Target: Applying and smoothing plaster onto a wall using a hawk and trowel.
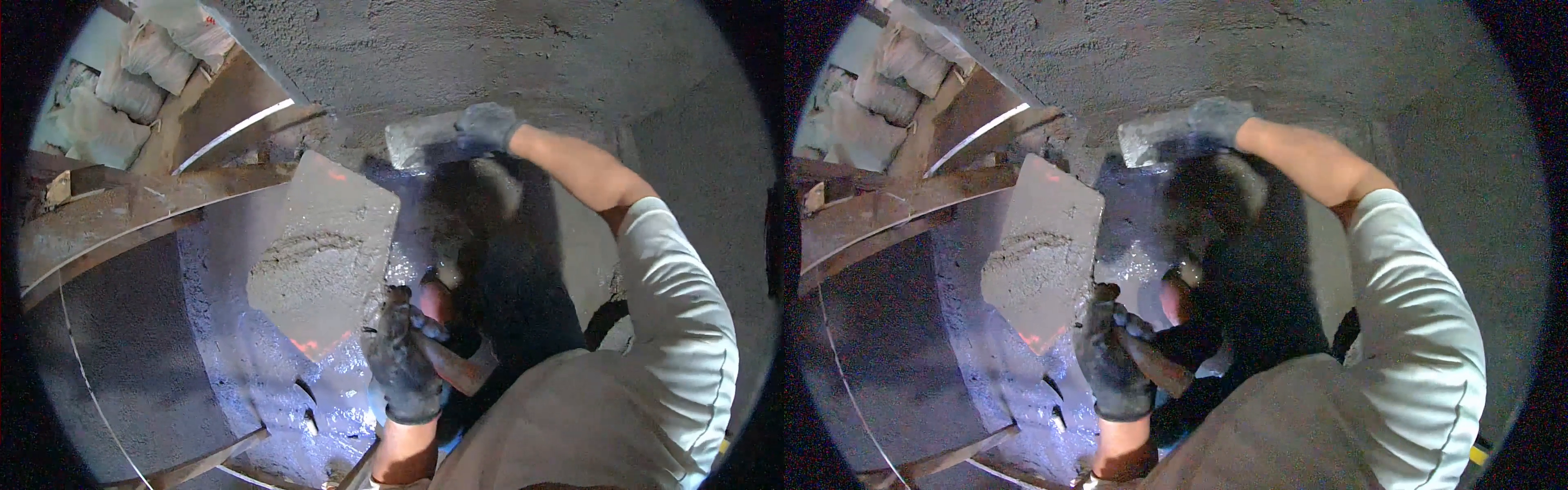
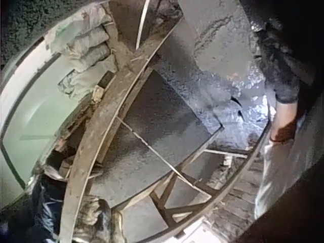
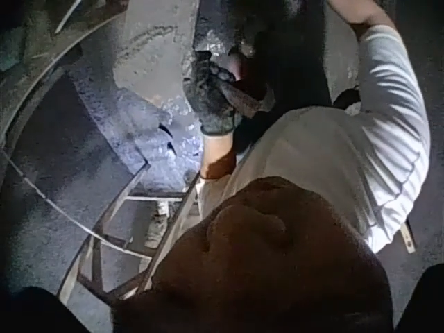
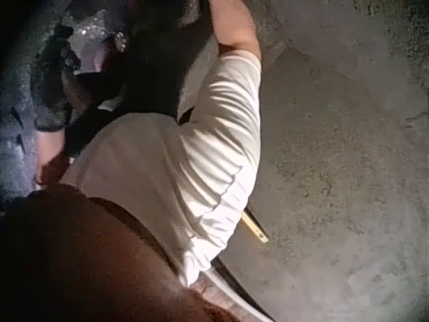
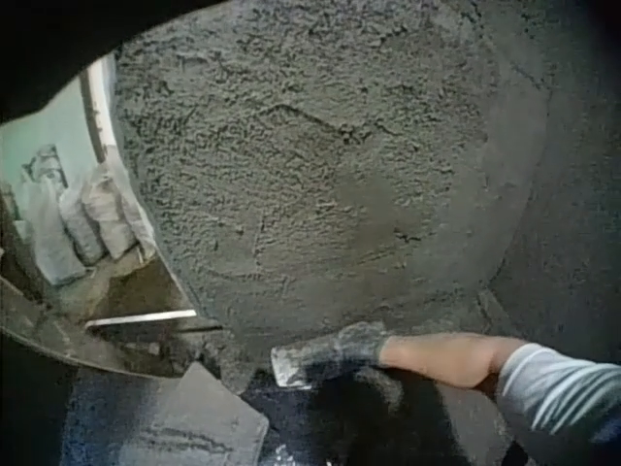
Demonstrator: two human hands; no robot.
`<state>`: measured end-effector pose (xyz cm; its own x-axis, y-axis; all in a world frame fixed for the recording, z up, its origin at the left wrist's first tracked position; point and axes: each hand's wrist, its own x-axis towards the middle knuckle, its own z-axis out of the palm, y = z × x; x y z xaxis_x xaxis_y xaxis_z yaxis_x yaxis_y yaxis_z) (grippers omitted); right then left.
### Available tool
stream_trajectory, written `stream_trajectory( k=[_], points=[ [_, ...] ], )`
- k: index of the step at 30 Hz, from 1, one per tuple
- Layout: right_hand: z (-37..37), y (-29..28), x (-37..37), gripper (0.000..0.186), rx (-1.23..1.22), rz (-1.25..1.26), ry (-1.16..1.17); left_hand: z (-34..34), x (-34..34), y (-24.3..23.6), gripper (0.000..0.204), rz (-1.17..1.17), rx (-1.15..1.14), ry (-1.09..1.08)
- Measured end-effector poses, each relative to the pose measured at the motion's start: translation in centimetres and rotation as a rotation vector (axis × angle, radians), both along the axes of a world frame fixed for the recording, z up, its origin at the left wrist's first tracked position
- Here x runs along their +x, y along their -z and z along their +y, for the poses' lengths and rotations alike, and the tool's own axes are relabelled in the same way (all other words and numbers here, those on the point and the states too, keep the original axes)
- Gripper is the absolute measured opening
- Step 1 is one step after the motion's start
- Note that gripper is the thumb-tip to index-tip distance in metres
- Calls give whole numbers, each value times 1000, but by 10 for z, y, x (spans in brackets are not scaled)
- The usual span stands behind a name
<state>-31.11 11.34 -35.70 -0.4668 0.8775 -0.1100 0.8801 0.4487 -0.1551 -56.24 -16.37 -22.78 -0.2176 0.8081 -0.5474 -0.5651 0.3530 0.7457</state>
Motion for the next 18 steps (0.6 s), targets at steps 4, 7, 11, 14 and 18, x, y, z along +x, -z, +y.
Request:
stream_trajectory(
  k=[4,7,11,14,18],
  points=[
    [20,17,-64,26,-161,142,107,-6,4,-2,27,-40,33,-22],
    [44,9,-95,27,-98,-5,16,-6,3,-3,38,410,110,187],
    [62,13,-110,27,-113,-17,85,-13,-8,17,35,739,335,344],
    [55,-14,-125,27,-74,31,17,-12,-3,3,33,207,55,100],
    [58,-48,-127,28,-18,28,-14,-7,9,-3,30,5,-3,0]
  ],
)
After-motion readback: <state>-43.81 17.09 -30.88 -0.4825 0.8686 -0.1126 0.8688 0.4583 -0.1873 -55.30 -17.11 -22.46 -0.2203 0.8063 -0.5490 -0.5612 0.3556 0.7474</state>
